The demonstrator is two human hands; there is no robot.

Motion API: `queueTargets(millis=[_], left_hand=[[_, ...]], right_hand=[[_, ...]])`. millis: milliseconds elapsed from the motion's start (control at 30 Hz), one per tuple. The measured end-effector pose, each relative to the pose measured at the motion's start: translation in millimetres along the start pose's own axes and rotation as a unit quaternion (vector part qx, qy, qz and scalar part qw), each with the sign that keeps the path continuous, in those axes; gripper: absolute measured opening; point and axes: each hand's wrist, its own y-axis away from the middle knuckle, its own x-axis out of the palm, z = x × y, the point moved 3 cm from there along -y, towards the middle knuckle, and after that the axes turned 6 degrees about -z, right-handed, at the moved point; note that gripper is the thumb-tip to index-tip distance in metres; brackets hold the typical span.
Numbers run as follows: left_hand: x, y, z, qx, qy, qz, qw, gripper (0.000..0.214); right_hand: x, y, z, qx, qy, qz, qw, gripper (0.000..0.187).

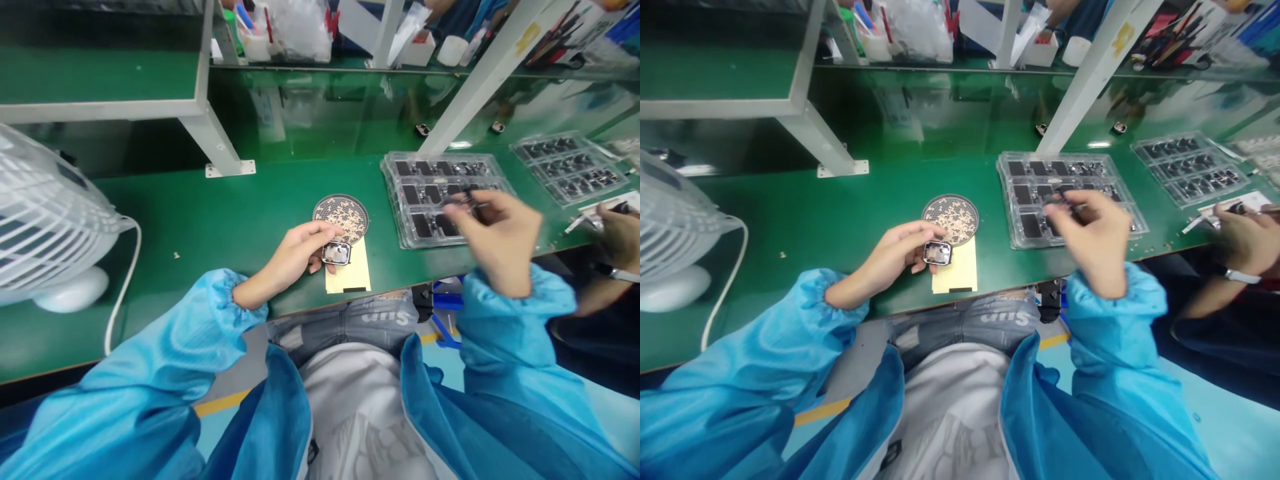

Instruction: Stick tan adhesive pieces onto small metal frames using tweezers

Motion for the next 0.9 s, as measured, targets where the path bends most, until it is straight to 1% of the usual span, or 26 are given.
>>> queueTargets(millis=[33, 67, 100, 167, 233, 333, 400, 500, 567, 633, 767, 900], left_hand=[[0.7, 0.0, 0.4, -0.004, -0.004, 0.011, 1.0, 0.043], [1.2, -0.2, 0.8, -0.004, -0.011, 0.02, 1.0, 0.043], [1.4, -0.6, 1.3, -0.002, -0.019, 0.026, 0.999, 0.044], [1.6, -1.9, 3.0, 0.009, -0.032, 0.036, 0.999, 0.045], [2.3, -2.9, 5.2, 0.02, -0.037, 0.05, 0.998, 0.045], [4.0, -3.1, 7.7, 0.026, -0.045, 0.057, 0.997, 0.042], [5.1, -2.3, 7.5, 0.025, -0.048, 0.048, 0.997, 0.042], [6.4, -0.7, 4.4, 0.024, -0.041, 0.032, 0.998, 0.042], [6.7, 0.1, 2.0, 0.026, -0.042, 0.024, 0.998, 0.04], [5.9, 0.3, 0.4, 0.032, -0.047, 0.014, 0.998, 0.038], [1.8, -1.1, -1.0, 0.055, -0.031, -0.007, 0.998, 0.044], [-1.9, -1.0, -3.2, 0.076, 0.008, -0.021, 0.997, 0.042]], right_hand=[[13.4, 18.5, 19.2, -0.001, -0.043, 0.043, 0.998, 0.027], [27.5, 34.9, 36.7, -0.014, -0.072, 0.099, 0.992, 0.018], [40.3, 48.4, 51.6, -0.041, -0.089, 0.14, 0.985, 0.012], [62.7, 66.1, 70.1, -0.069, -0.148, 0.203, 0.966, 0.012], [78.6, 72.6, 76.8, -0.079, -0.188, 0.22, 0.954, 0.013], [93.9, 72.8, 76.4, -0.054, -0.218, 0.224, 0.948, 0.01], [100.2, 73.1, 74.5, -0.015, -0.239, 0.235, 0.942, 0.01], [106.1, 77.1, 68.8, 0.076, -0.278, 0.252, 0.924, 0.025], [107.8, 80.6, 64.2, 0.122, -0.292, 0.259, 0.912, 0.03], [106.7, 82.2, 61.1, 0.125, -0.294, 0.251, 0.914, 0.031], [100.2, 81.4, 59.2, 0.09, -0.29, 0.219, 0.927, 0.033], [100.4, 81.0, 61.8, 0.062, -0.264, 0.247, 0.93, 0.034]])
